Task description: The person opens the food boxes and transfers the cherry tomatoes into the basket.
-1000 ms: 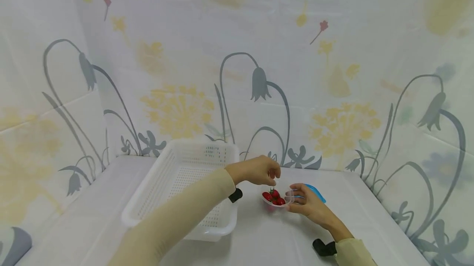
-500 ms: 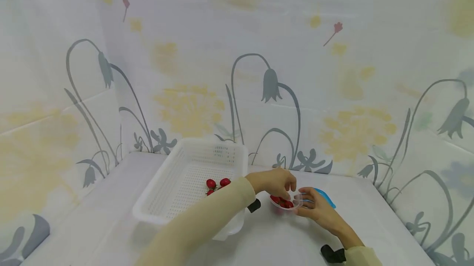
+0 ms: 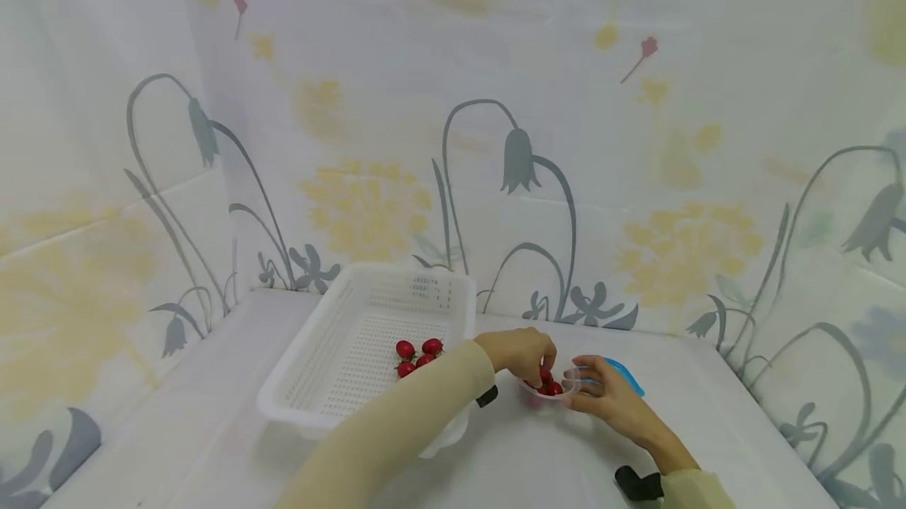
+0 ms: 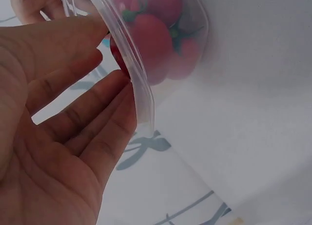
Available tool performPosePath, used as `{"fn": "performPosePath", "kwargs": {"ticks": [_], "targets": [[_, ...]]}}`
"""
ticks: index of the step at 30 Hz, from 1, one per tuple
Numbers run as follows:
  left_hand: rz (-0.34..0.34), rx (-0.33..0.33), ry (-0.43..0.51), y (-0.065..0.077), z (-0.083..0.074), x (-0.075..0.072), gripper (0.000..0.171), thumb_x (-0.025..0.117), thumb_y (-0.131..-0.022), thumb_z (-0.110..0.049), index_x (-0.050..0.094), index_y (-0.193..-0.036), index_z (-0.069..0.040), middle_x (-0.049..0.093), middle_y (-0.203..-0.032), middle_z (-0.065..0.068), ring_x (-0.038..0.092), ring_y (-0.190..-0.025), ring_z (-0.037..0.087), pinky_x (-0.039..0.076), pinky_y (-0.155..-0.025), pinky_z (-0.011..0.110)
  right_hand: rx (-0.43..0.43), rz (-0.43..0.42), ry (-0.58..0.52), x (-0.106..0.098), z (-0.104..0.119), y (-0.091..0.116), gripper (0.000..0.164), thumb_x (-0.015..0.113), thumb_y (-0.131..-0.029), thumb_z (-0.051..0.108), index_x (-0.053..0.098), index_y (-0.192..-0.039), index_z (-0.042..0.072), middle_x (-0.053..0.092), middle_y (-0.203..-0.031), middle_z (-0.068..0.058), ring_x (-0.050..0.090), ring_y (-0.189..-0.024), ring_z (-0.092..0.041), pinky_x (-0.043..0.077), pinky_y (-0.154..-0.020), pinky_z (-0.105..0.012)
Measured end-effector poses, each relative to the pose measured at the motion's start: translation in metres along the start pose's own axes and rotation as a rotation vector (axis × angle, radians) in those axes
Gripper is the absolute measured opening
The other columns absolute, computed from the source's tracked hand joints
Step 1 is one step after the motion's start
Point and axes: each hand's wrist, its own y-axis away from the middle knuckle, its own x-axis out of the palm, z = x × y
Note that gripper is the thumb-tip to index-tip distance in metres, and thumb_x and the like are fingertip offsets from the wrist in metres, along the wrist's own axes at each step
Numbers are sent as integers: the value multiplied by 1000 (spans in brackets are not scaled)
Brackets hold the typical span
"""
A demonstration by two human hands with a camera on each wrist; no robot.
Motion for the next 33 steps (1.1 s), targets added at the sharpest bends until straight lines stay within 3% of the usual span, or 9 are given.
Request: {"fn": "performPosePath", "kwargs": {"ticks": [7,15,19,25,33], "targets": [[51,-9,15,-3,-2,2,14,75,-73,-20,65,-83,-18,54,-77,-9,50,-72,6,41,-60,19,1,13,-25,0,3,-1,70,70,-78,19,29,-131,0,42,-126,-23,46,-114,-36,47,-82,-30],[47,-8,2,-3,-2,2,15,76,-71,-17,65,-82,-19,55,-79,-10,50,-75,7,41,-63,21,-3,43,-36,2,11,0,75,69,-79,17,24,-139,12,39,-130,-23,45,-114,-39,47,-83,-33],[49,-5,-11,-5,-6,4,13,75,-71,-17,64,-79,-17,56,-75,-9,51,-72,7,42,-62,21,-18,65,-32,2,12,2,72,66,-81,15,24,-139,7,37,-131,-26,43,-114,-42,48,-81,-30],[44,-46,-77,-5,-14,3,18,75,-72,-18,59,-79,-15,55,-71,-7,52,-65,8,43,-57,21,-46,50,-15,3,0,-1,69,67,-81,20,29,-137,7,41,-130,-23,47,-112,-38,48,-81,-29],[53,-116,-76,-5,-18,-2,20,77,-71,-23,60,-80,-17,55,-73,-8,53,-65,7,45,-58,23,-57,49,-4,3,0,-3,73,66,-81,21,25,-138,4,44,-127,-22,48,-111,-36,48,-81,-29]]}}
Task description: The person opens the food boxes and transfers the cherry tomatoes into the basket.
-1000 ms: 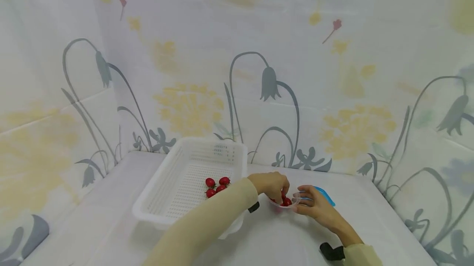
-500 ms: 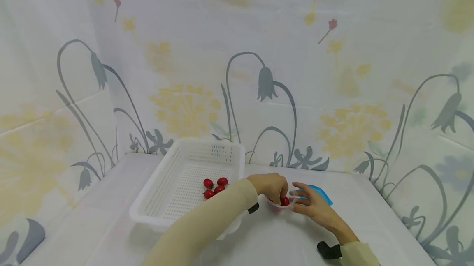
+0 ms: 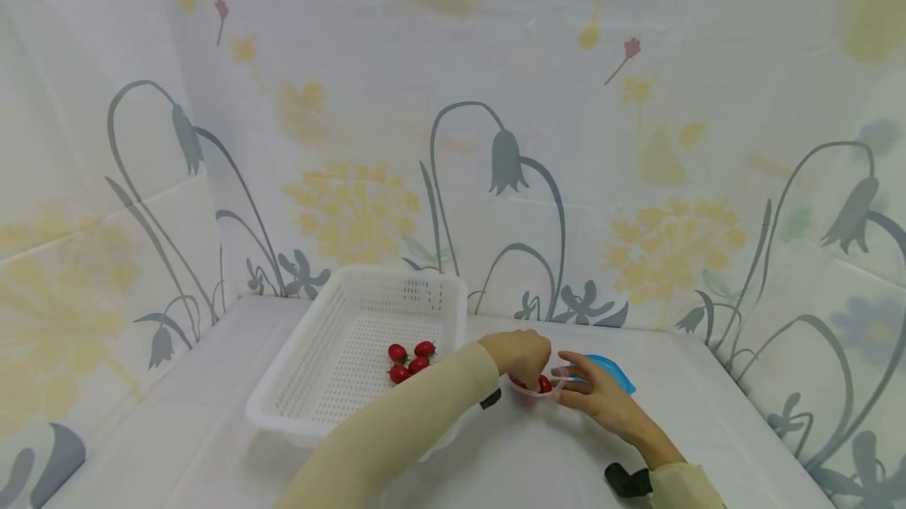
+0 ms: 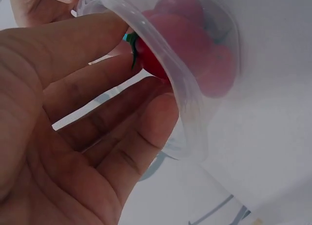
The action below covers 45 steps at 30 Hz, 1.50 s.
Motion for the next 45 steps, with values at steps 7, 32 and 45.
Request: {"fn": "performPosePath", "kwargs": {"ticks": [7,32,45], "targets": [[27,6,40,-1,1,0,15,77,-70,-18,63,-75,-17,57,-72,-9,53,-66,7,44,-57,23,27,2,0,0,2,0,73,67,-81,22,25,-137,2,42,-130,-22,47,-113,-37,48,-81,-30],[53,42,5,0,7,-1,20,78,-68,-21,59,-71,-14,57,-68,-7,50,-63,6,42,-56,19,31,27,-28,3,3,-1,78,70,-78,20,23,-140,11,37,-136,-20,43,-118,-37,44,-88,-36],[64,-15,14,7,9,-7,17,78,-69,-17,62,-75,-15,58,-69,-6,59,-65,11,48,-54,23,62,-1,-11,5,3,-2,73,70,-77,24,29,-134,7,39,-134,-17,43,-118,-35,41,-91,-41]]}}
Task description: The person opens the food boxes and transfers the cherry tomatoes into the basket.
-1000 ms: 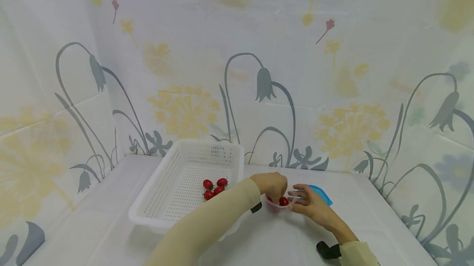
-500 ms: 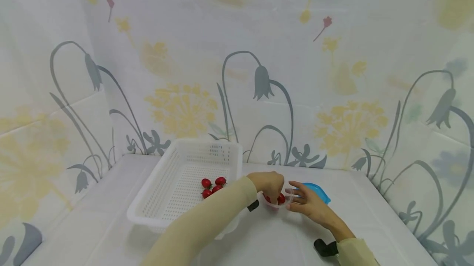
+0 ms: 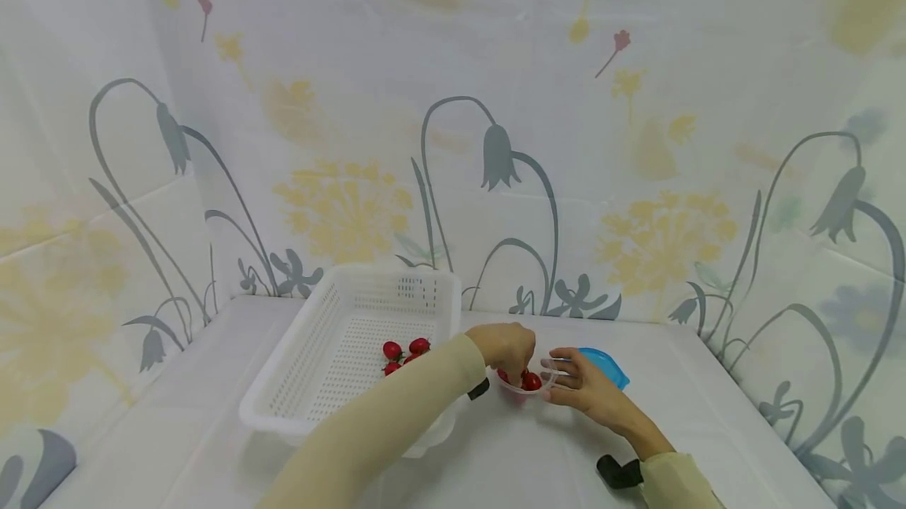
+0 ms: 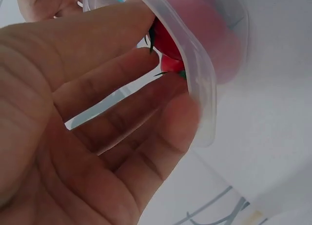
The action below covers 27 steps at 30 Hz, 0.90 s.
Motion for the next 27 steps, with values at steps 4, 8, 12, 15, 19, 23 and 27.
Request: {"fn": "performPosePath", "kwargs": {"ticks": [4,8,12,15,19,23,27], "targets": [[24,-25,39,3,-2,-1,16,77,-70,-16,63,-76,-13,59,-70,-3,61,-66,15,50,-56,25,-26,19,-20,1,0,1,74,68,-80,21,24,-138,10,39,-135,-18,43,-119,-35,43,-89,-37],[29,-36,27,2,-2,1,16,77,-70,-18,62,-74,-14,58,-70,-3,59,-65,15,48,-53,25,-48,27,-7,3,0,0,75,67,-81,22,22,-140,14,40,-135,-18,44,-119,-34,44,-89,-35],[33,-31,17,2,-2,1,15,77,-70,-18,62,-73,-14,57,-68,-3,57,-63,14,46,-50,25,-44,15,22,3,0,-1,73,69,-79,25,27,-137,11,42,-132,-15,46,-117,-32,43,-89,-37],[31,5,24,1,-4,0,16,78,-69,-17,63,-75,-14,57,-69,-4,57,-63,13,47,-49,25,-32,2,11,1,0,2,73,71,-77,24,28,-134,7,41,-132,-15,45,-118,-32,43,-89,-37],[25,44,29,1,-4,0,17,78,-69,-18,65,-79,-13,58,-72,-5,58,-62,13,48,-50,24,-39,8,-16,1,1,3,75,72,-76,22,26,-133,4,40,-134,-16,42,-120,-31,42,-91,-37],[21,48,45,1,-2,1,13,77,-71,-20,66,-75,-14,59,-71,-5,56,-61,12,49,-54,25,-42,21,-1,2,2,2,80,71,-76,26,24,-138,7,41,-134,-14,41,-121,-30,41,-92,-39],[10,65,107,2,4,2,11,75,-73,-21,66,-71,-14,60,-69,-5,57,-59,11,49,-55,24,-30,10,25,6,3,-1,80,72,-75,28,27,-138,8,42,-133,-12,42,-121,-30,40,-92,-41]]}}
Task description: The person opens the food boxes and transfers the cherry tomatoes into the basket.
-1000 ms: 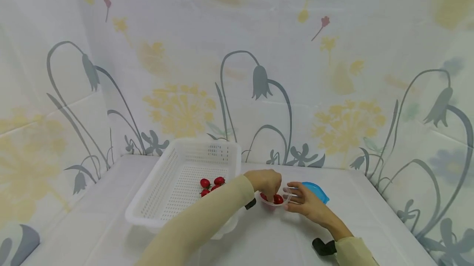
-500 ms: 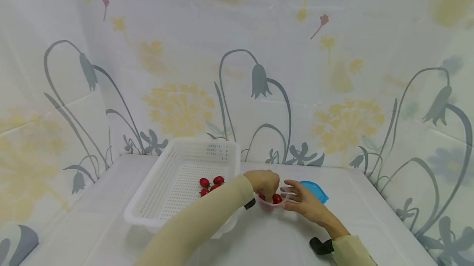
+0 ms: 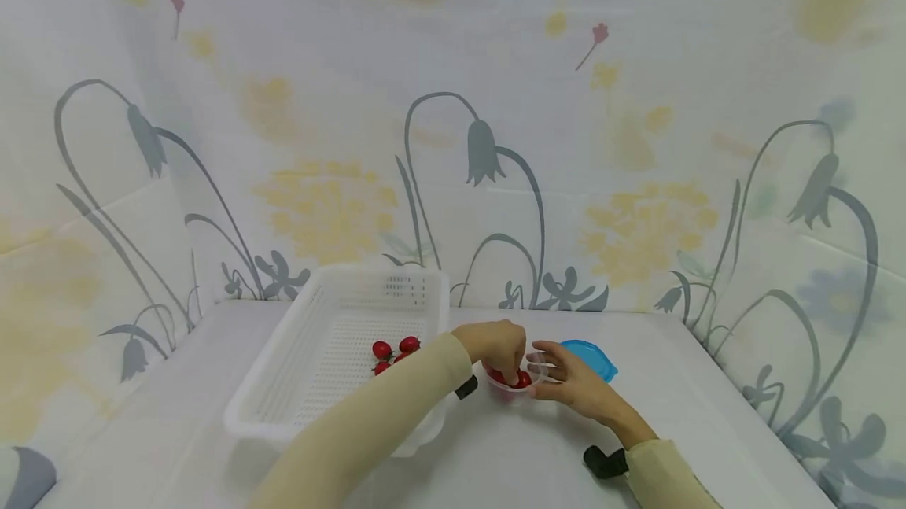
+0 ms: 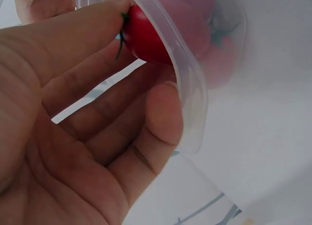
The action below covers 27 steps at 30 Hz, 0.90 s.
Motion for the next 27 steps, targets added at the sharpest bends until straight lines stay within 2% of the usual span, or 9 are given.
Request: {"fn": "performPosePath", "kwargs": {"ticks": [4,10,16,27], "targets": [[-5,19,45,-2,1,1,10,74,-74,-20,67,-72,-13,60,-68,-4,58,-57,11,49,-54,23,3,-4,10,-2,-1,1,79,72,-75,27,28,-137,8,41,-134,-12,41,-121,-31,40,-92,-41],[-6,38,46,-4,1,5,10,74,-75,-21,67,-76,-14,59,-70,-5,56,-58,9,48,-51,21,0,-6,20,-2,-1,0,79,73,-75,28,28,-136,6,41,-134,-14,40,-122,-33,41,-92,-41],[1,65,66,-5,-1,6,9,73,-76,-22,67,-76,-14,59,-73,-6,54,-66,8,49,-51,23,30,-21,3,-1,1,0,77,75,-72,27,31,-133,11,39,-135,-11,39,-123,-31,40,-93,-40],[85,136,240,-2,10,2,5,71,-77,-16,68,-76,-12,60,-73,-5,54,-66,8,50,-55,23,25,-3,-8,-1,0,0,78,73,-74,26,28,-135,7,40,-134,-12,39,-123,-30,40,-92,-39]]}}
